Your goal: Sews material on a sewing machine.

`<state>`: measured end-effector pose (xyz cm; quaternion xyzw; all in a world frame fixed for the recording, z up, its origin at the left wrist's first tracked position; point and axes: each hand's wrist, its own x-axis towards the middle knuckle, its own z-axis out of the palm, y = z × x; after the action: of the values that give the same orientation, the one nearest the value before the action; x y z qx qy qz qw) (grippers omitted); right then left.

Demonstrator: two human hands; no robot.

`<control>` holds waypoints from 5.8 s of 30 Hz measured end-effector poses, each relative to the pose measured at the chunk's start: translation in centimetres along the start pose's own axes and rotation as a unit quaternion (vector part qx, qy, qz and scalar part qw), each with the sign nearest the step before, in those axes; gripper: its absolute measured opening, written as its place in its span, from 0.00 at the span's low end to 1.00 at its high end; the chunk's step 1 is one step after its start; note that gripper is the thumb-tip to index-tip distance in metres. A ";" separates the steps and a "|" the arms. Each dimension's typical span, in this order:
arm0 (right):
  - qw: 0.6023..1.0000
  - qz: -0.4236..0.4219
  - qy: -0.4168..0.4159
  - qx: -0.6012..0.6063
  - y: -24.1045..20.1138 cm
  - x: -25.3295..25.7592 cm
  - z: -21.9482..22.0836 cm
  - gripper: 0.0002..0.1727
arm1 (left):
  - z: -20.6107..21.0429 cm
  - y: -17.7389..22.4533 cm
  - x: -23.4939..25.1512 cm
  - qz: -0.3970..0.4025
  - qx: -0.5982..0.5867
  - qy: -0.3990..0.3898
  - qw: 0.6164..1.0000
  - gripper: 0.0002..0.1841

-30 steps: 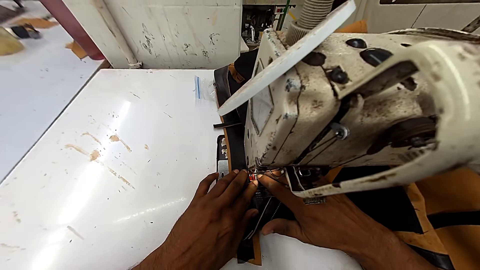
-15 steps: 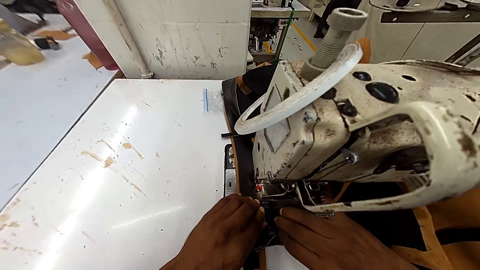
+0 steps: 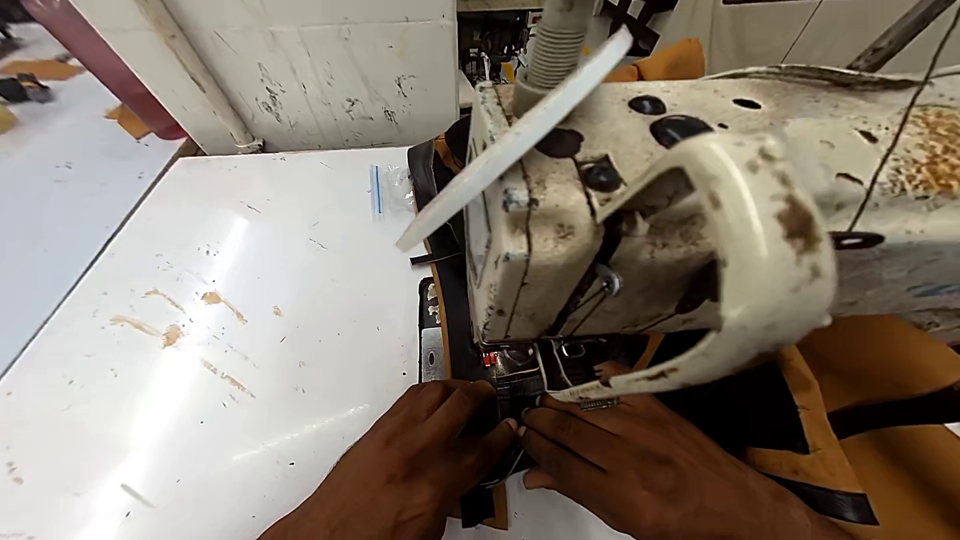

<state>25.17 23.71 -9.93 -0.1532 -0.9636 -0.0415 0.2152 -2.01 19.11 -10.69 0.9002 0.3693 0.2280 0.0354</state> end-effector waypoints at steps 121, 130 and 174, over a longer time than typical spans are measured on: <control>0.984 0.128 0.006 -0.127 0.0 0.4 1.4 0.35 | 1.6 0.6 0.8 -0.121 0.048 0.063 0.989 0.26; 0.987 0.124 0.002 -0.106 -0.1 0.5 1.1 0.36 | 1.4 0.5 0.8 -0.122 0.023 0.052 0.991 0.24; 1.000 -0.005 -0.006 -0.010 0.7 0.5 -0.1 0.16 | -0.6 -2.1 0.1 -0.009 -0.103 0.028 0.994 0.12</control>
<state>24.98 24.53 -9.56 -0.1508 -0.9652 -0.0508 0.2073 -3.58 20.65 -10.55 0.8819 0.3524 0.2893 0.1199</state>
